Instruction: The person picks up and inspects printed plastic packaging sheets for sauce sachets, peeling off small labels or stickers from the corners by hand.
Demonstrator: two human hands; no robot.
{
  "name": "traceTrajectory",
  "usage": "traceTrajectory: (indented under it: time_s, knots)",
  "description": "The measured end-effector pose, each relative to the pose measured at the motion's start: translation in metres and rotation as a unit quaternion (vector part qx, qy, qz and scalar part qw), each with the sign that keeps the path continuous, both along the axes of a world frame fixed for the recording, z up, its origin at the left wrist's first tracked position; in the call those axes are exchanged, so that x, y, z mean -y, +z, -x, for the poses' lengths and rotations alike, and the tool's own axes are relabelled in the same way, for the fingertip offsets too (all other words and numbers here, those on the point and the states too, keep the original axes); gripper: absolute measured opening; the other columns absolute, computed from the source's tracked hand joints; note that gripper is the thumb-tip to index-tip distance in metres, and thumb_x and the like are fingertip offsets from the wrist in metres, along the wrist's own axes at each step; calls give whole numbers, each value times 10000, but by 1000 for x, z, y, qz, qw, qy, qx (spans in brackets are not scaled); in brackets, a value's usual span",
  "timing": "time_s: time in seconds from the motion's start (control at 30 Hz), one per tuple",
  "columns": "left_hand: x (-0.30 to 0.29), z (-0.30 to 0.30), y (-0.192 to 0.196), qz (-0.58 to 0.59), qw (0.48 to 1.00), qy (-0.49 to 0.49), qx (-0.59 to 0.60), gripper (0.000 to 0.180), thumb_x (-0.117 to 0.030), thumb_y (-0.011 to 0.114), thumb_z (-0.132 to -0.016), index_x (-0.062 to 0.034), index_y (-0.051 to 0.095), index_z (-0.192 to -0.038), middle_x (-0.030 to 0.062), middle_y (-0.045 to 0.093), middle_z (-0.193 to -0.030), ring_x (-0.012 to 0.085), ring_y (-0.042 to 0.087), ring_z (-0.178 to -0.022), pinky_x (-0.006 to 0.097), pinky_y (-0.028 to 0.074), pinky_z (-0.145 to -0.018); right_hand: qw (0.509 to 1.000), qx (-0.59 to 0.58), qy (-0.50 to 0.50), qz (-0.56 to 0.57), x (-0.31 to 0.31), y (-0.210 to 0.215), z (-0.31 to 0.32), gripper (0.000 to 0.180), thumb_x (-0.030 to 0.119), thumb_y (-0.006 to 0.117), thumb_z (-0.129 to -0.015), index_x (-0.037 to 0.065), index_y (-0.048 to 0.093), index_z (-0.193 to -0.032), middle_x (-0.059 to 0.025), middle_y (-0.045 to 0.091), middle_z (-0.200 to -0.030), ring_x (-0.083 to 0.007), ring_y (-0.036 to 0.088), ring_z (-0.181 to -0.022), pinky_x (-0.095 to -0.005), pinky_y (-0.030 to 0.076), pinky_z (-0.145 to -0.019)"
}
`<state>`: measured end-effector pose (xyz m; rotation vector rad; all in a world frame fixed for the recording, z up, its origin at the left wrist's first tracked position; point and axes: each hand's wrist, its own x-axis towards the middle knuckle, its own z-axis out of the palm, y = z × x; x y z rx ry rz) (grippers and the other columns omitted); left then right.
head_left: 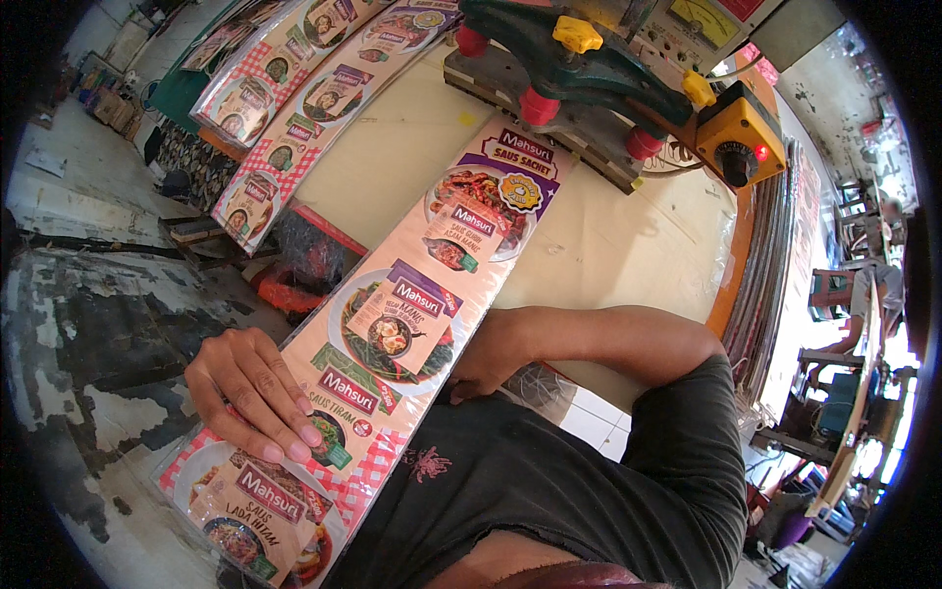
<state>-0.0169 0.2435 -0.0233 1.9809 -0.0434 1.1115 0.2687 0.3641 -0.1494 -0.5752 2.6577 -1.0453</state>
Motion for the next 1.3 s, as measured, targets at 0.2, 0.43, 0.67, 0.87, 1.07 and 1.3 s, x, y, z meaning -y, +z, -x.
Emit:
traceTrajectory:
  time_s: [0.2, 0.43, 0.67, 0.87, 1.07, 1.3]
  knots:
    - [6, 2, 7, 6, 1000, 1, -21, 121, -45, 715, -973, -1, 753, -1078, 219, 779, -1118, 313, 778, -1055, 406, 630, -919, 1000, 9, 12, 4, 1, 2, 3, 643, 372, 717, -922, -8, 561, -1416, -258, 646, -1361, -438, 589, -1305, -525, 437, -1141]
    - [-7, 0, -2, 3, 1000, -12, -6, 120, -49, 710, -977, 3, 756, -1075, 223, 777, -1121, 313, 777, -1060, 406, 628, -923, 1000, 25, -7, 16, -4, 4, -3, 649, 361, 714, -926, -5, 549, -1435, -257, 624, -1399, -437, 566, -1337, -521, 417, -1164]
    - [7, 2, 3, 1, 1000, 4, -7, 126, -56, 715, -974, 1, 758, -1077, 228, 776, -1118, 313, 776, -1060, 409, 631, -916, 1000, 0, 5, 13, 1, 6, 3, 678, 366, 715, -926, -3, 522, -1461, -259, 605, -1425, -438, 555, -1350, -521, 409, -1170]
    - [2, 1, 1, -1, 1000, -2, -7, 129, -59, 709, -978, 2, 757, -1082, 229, 776, -1119, 317, 775, -1064, 410, 630, -920, 999, 49, 16, 11, -2, 6, 3, 707, 371, 724, -919, -1, 507, -1480, -260, 577, -1463, -433, 535, -1376, -514, 390, -1193]
    - [1, 1, 1, -3, 1000, -3, -9, 128, -49, 697, -986, 2, 753, -1088, 229, 773, -1133, 323, 772, -1073, 412, 623, -934, 1000, -4, 1, 10, -2, 7, 1, 731, 373, 743, -901, -9, 508, -1477, -263, 560, -1482, -435, 516, -1394, -513, 382, -1202]
    - [1, 2, 2, 0, 1000, -9, -16, 128, -41, 696, -985, 4, 748, -1093, 230, 769, -1149, 325, 768, -1085, 414, 622, -940, 999, 38, 11, -3, 0, 4, 2, 692, 373, 725, -918, -19, 526, -1453, -268, 594, -1437, -440, 548, -1359, -516, 400, -1183]
